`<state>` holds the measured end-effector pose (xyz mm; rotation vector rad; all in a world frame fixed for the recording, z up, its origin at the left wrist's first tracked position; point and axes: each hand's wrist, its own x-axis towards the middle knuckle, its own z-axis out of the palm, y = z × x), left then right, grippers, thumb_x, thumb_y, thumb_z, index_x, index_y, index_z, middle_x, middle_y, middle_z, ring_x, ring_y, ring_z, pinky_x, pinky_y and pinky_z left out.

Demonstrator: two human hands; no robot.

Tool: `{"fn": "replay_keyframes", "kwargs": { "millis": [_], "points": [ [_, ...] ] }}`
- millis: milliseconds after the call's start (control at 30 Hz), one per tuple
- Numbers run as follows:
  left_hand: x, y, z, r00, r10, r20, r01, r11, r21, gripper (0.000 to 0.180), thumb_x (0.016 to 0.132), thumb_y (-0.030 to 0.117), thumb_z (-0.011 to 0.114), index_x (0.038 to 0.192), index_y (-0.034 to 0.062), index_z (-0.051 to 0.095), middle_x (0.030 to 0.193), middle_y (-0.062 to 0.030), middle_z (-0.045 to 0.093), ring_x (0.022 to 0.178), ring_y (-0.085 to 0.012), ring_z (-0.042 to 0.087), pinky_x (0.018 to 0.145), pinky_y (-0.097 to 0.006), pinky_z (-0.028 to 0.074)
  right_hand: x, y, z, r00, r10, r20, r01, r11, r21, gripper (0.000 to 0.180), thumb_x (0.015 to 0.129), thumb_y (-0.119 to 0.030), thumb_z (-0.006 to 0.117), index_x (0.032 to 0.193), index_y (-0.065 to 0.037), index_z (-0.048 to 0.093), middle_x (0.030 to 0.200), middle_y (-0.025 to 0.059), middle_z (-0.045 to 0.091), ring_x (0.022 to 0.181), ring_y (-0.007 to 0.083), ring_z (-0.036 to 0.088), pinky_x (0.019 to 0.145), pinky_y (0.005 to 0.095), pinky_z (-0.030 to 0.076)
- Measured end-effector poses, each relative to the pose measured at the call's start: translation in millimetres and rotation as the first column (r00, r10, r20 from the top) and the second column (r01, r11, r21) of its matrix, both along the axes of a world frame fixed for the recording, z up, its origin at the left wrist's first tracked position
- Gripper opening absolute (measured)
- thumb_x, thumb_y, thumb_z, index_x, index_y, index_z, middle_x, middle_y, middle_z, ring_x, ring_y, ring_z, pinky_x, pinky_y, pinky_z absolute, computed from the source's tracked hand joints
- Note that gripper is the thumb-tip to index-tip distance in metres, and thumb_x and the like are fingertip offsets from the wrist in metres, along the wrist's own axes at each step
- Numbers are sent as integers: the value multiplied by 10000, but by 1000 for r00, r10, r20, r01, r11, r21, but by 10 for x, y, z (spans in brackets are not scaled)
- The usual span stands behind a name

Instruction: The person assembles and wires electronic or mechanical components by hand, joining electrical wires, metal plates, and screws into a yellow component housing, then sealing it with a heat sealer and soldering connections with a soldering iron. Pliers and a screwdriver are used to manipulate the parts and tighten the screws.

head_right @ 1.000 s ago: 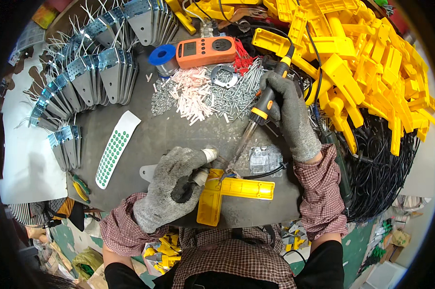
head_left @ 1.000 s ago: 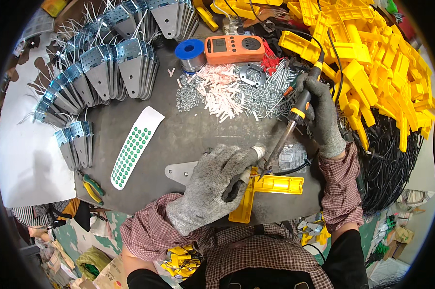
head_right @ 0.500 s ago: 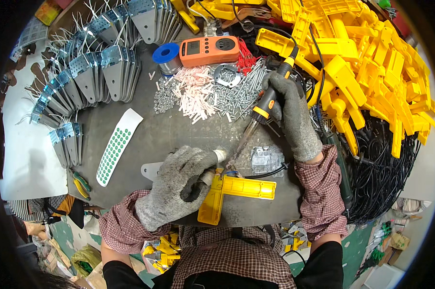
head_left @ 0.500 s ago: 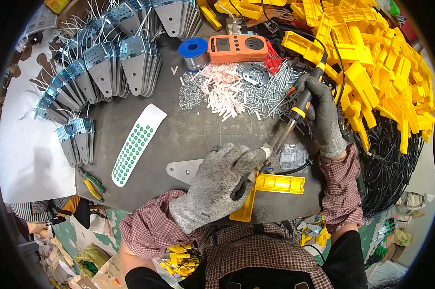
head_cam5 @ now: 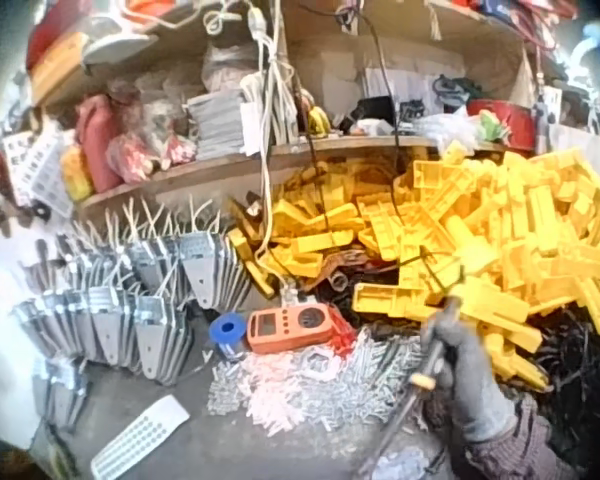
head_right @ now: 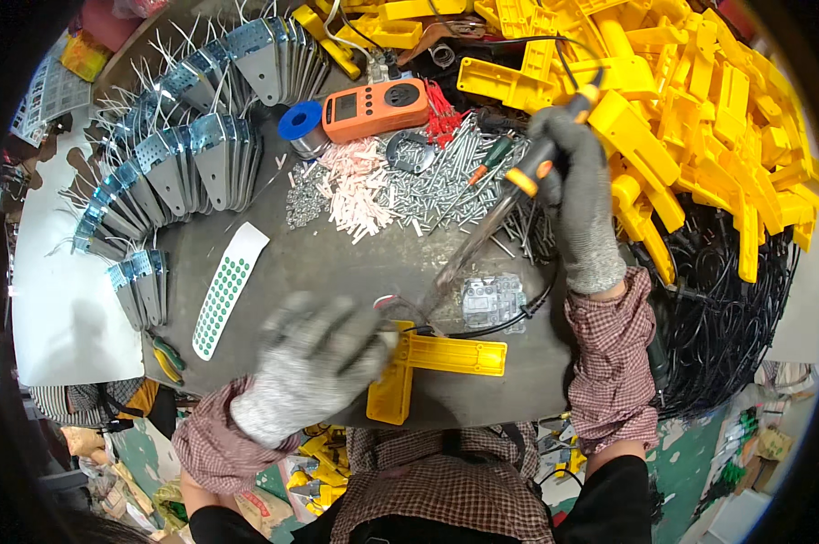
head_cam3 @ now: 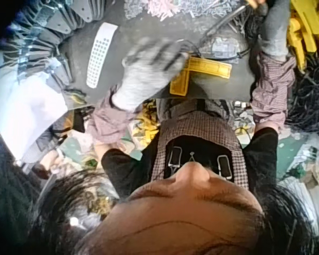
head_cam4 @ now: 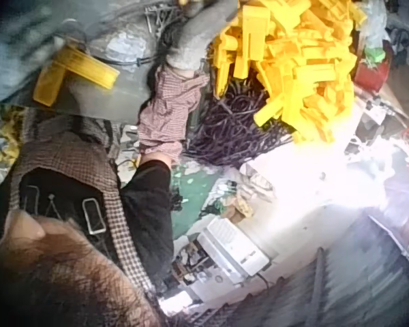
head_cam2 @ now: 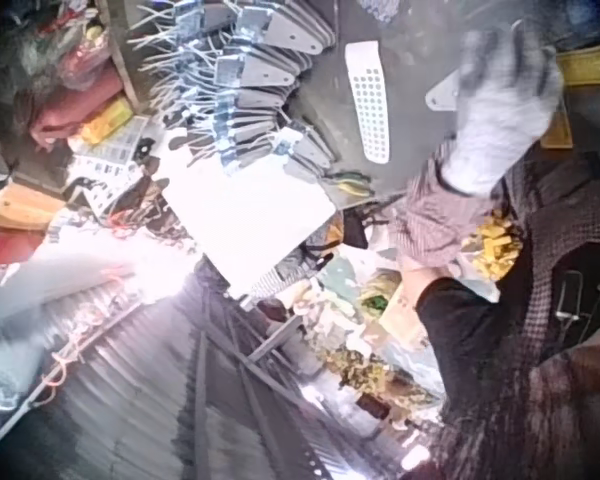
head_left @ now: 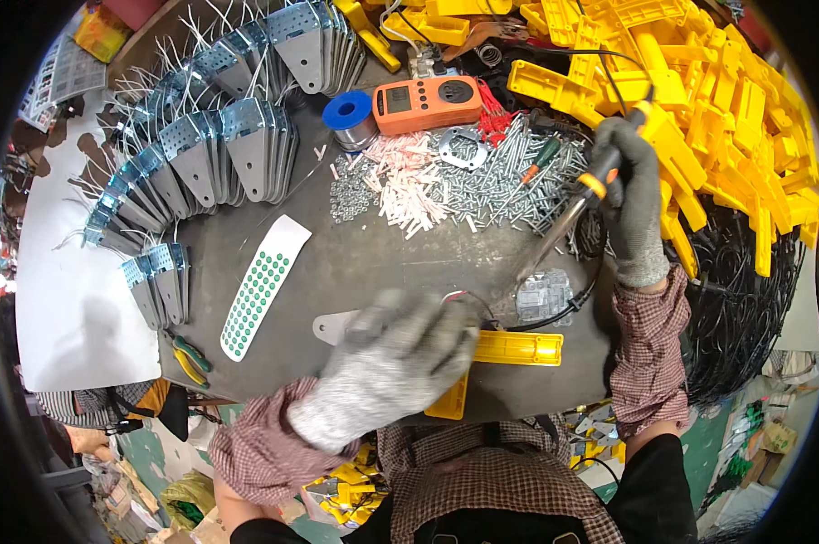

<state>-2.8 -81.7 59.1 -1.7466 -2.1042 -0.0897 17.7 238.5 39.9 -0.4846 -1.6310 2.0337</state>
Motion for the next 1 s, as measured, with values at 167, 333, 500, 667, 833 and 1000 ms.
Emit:
{"fn": "replay_keyframes", "kwargs": {
  "millis": [167, 333, 500, 667, 833, 1000],
  "points": [
    [-92, 53, -48, 991, -88, 100, 97, 991, -90, 375, 705, 174, 675, 1063, 66, 654, 1156, -127, 592, 1112, -271, 537, 982, -461, 422, 159, -66, 294, 960, -238, -149, 277, 886, 372, 242, 969, -215, 554, 990, 7, 648, 864, 44, 641, 634, 90, 543, 607, 214, 447],
    [1, 51, -14, 740, 220, 635, -120, 973, -197, 290, 743, 192, 707, 999, 78, 635, 1062, -149, 587, 1040, -310, 553, 894, -475, 417, -148, -319, 110, 966, 13, -259, 193, 633, 750, 236, 878, -20, 680, 1112, 3, 664, 1058, 73, 710, 907, 149, 679, 825, 262, 518],
    [-94, 207, -153, 856, 7, 517, 64, 991, -120, 385, 766, 195, 681, 1108, 40, 596, 1133, -154, 576, 1086, -287, 537, 938, -454, 401, -979, -140, -61, 971, -228, -66, 123, 244, 962, 368, 819, -89, 702, 1182, -100, 644, 1095, 140, 669, 974, 327, 656, 825, 369, 536],
    [-116, 609, 107, 850, -19, 526, 91, 990, -111, 514, 825, 258, 682, 1231, -12, 520, 1128, -205, 595, 1120, -328, 557, 972, -474, 453, -1306, -135, 150, 886, -376, 270, -244, 117, 963, 467, 908, -175, 581, 1349, -121, 438, 1080, 243, 584, 930, 388, 645, 766, 419, 559],
    [-388, 565, 129, 395, 65, 917, 76, 992, -103, 242, 855, 178, 647, 1017, -2, 649, 981, -205, 683, 870, -322, 686, 807, -380, 554, 163, -570, 286, 928, 104, 357, -369, 380, 849, 381, 980, -145, 492, 1326, 3, 549, 1167, 274, 628, 1041, 400, 637, 881, 448, 520],
    [22, 615, 355, 563, 48, 825, 131, 980, -147, 202, 856, 164, 660, 1001, 27, 628, 888, -129, 664, 810, -311, 674, 806, -390, 555, 779, -827, 8, 936, 162, 311, -334, 139, 932, 313, 966, -270, 537, 1181, -52, 601, 676, 214, 634, 620, 379, 661, 569, 455, 547]
  ]
}}
